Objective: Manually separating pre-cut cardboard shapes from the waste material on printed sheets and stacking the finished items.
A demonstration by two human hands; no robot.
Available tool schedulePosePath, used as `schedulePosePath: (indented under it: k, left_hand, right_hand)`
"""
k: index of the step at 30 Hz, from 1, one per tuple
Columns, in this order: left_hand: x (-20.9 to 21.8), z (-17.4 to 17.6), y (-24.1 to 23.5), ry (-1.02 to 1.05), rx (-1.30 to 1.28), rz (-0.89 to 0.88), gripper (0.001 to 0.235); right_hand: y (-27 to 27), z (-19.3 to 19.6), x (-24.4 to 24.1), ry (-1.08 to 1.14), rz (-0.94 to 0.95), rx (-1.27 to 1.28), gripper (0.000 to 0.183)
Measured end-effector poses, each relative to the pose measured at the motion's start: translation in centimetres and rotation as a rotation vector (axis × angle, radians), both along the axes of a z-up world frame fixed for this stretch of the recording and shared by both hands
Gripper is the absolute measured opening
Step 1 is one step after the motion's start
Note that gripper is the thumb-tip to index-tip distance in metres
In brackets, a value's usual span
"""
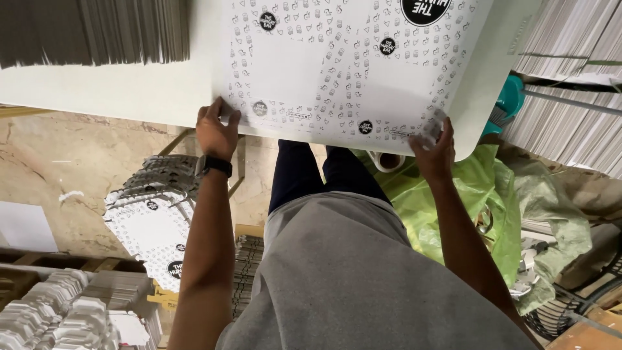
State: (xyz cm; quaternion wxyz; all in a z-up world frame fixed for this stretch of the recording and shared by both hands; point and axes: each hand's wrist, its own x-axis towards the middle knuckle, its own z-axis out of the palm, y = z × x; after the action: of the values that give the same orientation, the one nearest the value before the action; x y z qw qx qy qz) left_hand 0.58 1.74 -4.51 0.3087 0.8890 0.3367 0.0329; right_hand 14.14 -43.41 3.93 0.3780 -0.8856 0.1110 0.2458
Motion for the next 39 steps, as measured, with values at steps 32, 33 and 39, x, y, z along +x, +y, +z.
schedulePosePath:
  k: [32,33,39]
  left_hand:
    - [1.3,-8.8,1.7,0.407,-0.076,0.19,0.041]
    - [1.5,-8.5,1.5,0.465,-0.056,0.147,0.044]
    - [2.7,3.5,-1.2,0.385,-0.278,0.266,0.054]
  right_hand:
    - [-3.4,-7.1,-0.3,0.09,0.272,-0.316,0.083]
    - [-3.5,-7.2,-0.3,0.09,0.272,-0.315,0.081]
    - [-2.2,-5.1,-0.4,0.106,0.265,-0.327,0.078]
